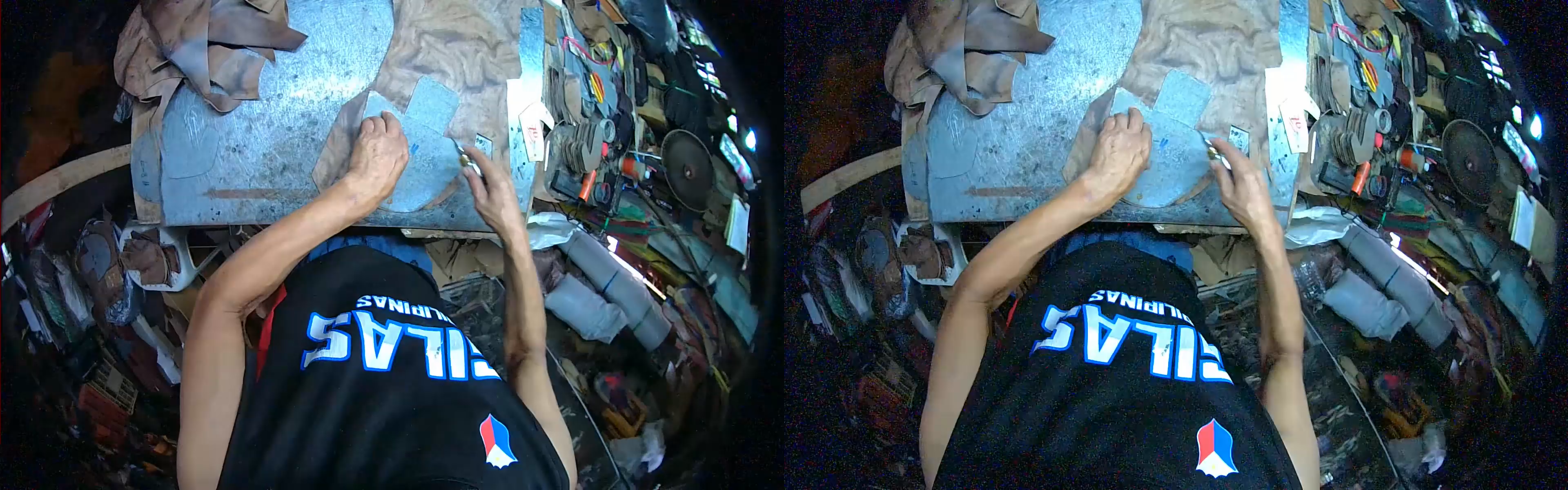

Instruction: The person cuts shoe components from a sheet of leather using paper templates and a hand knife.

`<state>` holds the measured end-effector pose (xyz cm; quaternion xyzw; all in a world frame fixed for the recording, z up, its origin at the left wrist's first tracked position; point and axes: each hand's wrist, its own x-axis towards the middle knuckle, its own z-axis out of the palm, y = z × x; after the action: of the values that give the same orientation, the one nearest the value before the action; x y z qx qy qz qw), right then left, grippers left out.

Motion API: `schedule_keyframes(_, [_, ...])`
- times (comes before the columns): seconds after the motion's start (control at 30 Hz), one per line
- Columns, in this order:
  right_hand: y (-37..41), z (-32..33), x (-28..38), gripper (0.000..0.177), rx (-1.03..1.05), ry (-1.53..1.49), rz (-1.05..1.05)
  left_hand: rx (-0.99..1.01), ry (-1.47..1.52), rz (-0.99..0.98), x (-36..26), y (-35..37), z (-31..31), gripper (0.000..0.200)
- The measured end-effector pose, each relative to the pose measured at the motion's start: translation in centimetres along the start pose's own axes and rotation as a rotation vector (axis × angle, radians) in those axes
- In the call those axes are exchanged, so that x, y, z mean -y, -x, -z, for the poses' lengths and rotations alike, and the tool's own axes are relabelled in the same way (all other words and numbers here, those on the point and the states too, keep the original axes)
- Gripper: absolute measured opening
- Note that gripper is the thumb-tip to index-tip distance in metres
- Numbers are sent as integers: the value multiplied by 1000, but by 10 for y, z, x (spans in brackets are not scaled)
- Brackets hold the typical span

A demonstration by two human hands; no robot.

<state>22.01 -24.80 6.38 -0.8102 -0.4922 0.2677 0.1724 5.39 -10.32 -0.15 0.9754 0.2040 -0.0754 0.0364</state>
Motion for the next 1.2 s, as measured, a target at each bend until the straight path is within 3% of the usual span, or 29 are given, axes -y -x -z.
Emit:
schedule_keyframes(0.07, [-22,-22,15,32,-97,-87,113,-17,117,64,4,-4,-1,37])
schedule_keyframes(0.17, [-71,-36,34,31,-46,-99,224,-129,63,185,-3,-3,-10,34])
schedule_keyframes(0.4, [-134,-49,30,29,29,-31,489,19,70,335,-6,-12,3,39])
schedule_keyframes(0.73, [-139,-41,32,29,157,-8,440,58,127,352,-5,-15,9,38])
schedule_keyframes(1.2, [-103,-17,16,30,244,99,332,148,121,279,-4,-14,14,53])
